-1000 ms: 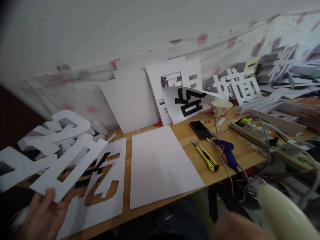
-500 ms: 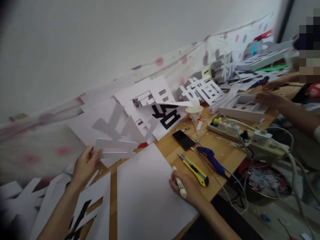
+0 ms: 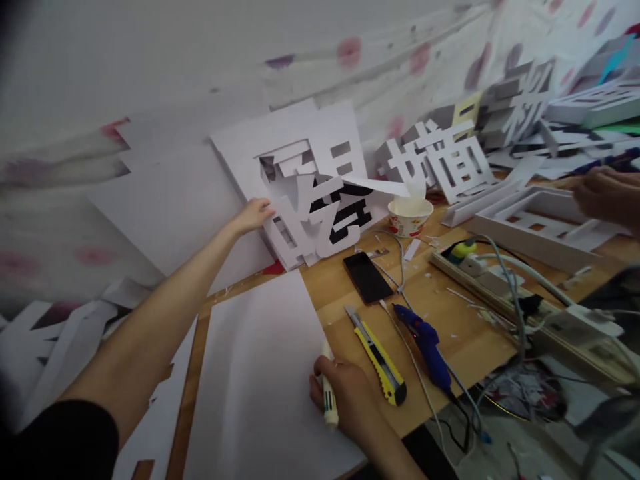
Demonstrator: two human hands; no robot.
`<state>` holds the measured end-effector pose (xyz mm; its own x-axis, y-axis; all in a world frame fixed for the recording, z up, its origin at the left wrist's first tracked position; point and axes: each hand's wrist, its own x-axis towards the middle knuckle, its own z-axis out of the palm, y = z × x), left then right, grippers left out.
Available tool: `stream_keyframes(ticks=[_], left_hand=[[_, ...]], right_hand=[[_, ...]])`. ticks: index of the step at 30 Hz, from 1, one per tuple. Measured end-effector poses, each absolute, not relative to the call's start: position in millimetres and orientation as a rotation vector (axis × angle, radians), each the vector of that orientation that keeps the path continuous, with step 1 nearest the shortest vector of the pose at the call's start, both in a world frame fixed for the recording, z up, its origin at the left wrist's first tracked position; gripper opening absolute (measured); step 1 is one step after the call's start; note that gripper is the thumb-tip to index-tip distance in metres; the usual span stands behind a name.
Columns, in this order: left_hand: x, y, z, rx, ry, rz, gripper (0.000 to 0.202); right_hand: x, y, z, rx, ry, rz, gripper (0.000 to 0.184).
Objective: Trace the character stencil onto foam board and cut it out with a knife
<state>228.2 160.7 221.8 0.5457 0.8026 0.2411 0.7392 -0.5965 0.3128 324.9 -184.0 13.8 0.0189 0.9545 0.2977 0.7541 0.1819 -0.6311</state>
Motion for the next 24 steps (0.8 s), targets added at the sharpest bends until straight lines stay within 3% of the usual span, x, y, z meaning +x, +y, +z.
stream_keyframes(ticks=[5, 16, 24], left_hand=[[240.9, 176.1, 215.3, 2.551, 1.391, 0.468, 0.030], [239.5, 189.4, 187.5, 2.559, 1.635, 0.733, 0.022], [244.8, 186.8, 192.1, 2.610, 1.597, 0.809, 0.019]], right_hand=[[324.9, -181.7, 10.4, -1.605, -1.824, 0.240, 0.014], [324.8, -182.0, 12.8, -1.634, -1.923, 0.146, 0.007], [324.3, -182.6, 14.5, -1.617, -1.911, 0.189, 0.009]])
